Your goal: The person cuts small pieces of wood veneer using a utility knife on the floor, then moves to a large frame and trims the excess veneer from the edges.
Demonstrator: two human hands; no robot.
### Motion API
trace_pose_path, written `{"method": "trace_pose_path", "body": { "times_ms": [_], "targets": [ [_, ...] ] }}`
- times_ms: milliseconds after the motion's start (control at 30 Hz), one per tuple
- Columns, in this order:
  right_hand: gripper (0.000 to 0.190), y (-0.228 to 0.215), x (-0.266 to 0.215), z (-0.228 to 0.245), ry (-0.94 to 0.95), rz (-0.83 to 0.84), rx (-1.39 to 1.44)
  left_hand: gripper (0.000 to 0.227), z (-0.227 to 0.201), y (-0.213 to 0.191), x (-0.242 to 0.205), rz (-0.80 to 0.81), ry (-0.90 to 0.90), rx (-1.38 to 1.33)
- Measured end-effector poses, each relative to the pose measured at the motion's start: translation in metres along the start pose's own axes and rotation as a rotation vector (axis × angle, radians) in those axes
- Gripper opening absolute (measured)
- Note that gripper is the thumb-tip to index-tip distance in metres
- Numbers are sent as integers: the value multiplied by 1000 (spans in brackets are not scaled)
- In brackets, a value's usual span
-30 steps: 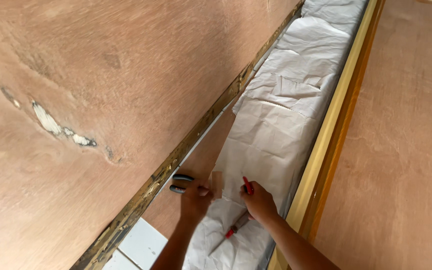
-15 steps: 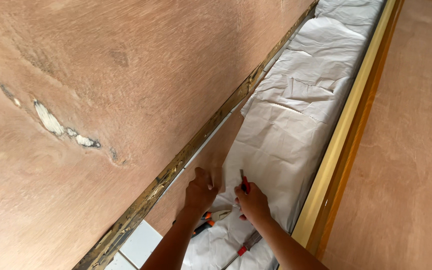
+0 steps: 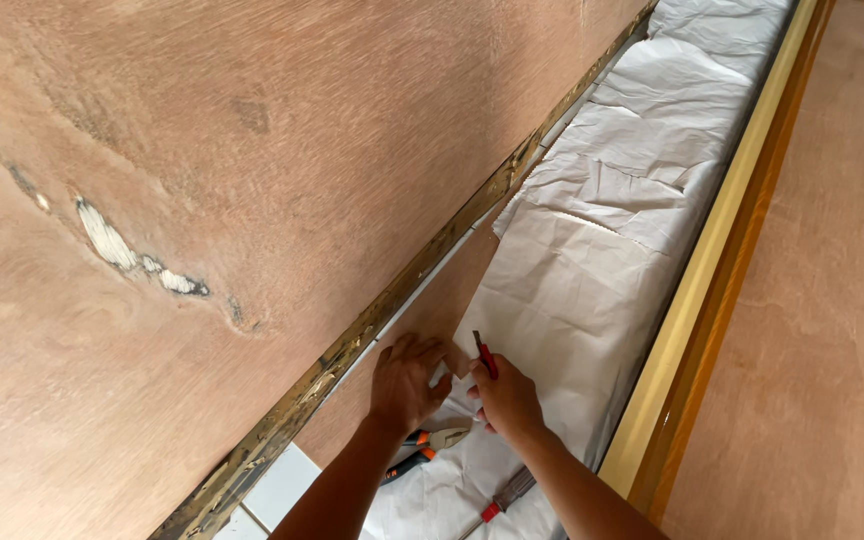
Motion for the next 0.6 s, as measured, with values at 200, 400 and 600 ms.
{"method": "trace_pose_path", "body": {
  "times_ms": [200, 400, 600],
  "targets": [
    [43, -2, 16, 1, -33, -7, -78, 53, 0, 0, 0, -81, -78, -93],
    [56, 22, 73, -16, -183, 46, -367, 57, 7, -7, -5, -85, -54, -46],
    [56, 52, 95, -17, -246, 86, -469, 55, 0, -9, -5, -73, -9, 28]
  ]
}}
Point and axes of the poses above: each hand's wrist, its own x-axis towards the middle knuckle, its own y-axis out of the palm, z = x × y, the point moved 10 cm from there along x, towards the middle knuckle, and after that the axes turned 2 degrees about -y, right-handed, at the moved point
